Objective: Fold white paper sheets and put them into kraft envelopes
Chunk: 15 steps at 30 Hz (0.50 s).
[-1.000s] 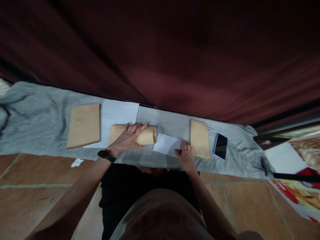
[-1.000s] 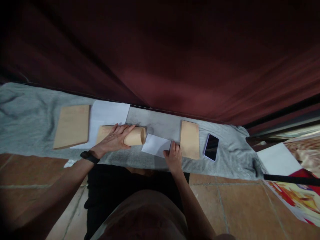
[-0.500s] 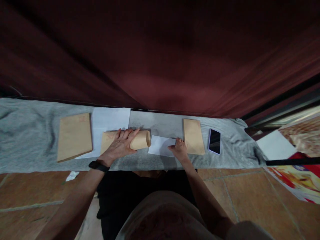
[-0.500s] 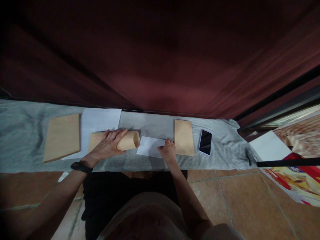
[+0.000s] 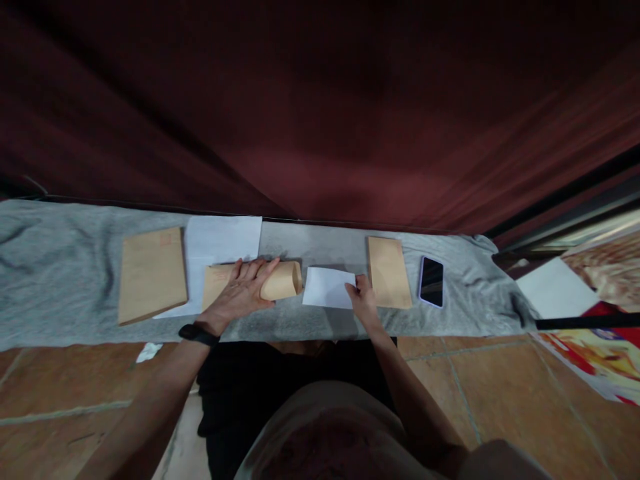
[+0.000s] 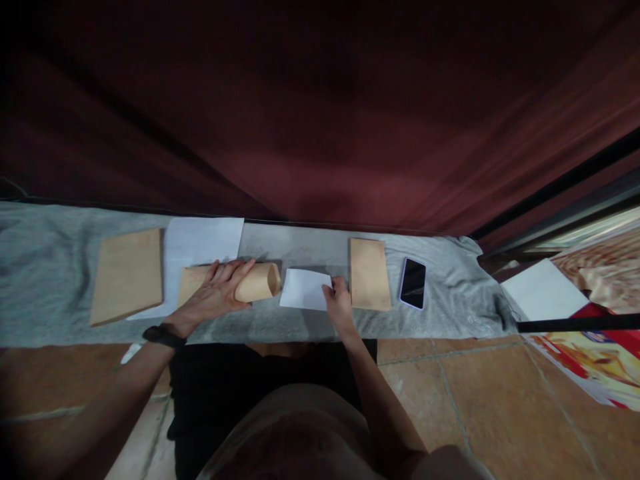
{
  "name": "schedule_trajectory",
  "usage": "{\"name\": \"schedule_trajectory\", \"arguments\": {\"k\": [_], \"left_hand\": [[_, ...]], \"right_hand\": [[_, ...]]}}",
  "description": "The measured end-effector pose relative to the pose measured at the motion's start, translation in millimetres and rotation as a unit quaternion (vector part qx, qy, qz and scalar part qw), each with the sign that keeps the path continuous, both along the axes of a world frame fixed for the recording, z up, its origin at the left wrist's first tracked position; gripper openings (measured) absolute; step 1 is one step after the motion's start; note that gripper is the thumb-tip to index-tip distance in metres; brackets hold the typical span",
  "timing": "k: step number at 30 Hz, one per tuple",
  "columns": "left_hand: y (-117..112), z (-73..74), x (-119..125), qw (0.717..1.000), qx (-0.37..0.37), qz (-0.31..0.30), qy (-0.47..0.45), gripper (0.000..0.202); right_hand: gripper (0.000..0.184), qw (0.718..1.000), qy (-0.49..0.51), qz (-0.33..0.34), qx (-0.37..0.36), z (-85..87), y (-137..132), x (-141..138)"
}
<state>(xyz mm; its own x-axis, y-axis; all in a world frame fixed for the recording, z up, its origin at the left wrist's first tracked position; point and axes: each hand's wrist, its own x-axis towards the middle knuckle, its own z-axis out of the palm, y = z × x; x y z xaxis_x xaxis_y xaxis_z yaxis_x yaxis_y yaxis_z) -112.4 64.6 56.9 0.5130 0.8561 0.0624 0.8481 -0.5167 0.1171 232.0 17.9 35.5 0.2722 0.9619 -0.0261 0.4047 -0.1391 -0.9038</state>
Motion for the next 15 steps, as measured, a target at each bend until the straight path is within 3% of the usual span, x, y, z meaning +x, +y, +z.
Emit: {"name": "schedule_trajectory", "arguments": {"k": [6, 15], "left_hand": [[-1.2, 2.8, 1.4, 1.0, -0.002, 0.001, 0.001, 0.112], [-1.4, 2.0, 1.7, 1.0, 0.002, 0.006, -0.006, 0.11]], "right_hand": [[0.022, 0.992, 0.078, -0.017, 0.094, 19.8, 0.1, -4.3], [0.019, 0.995, 0.07, 0.008, 0.074, 28.8, 7.0, -28.4]]}}
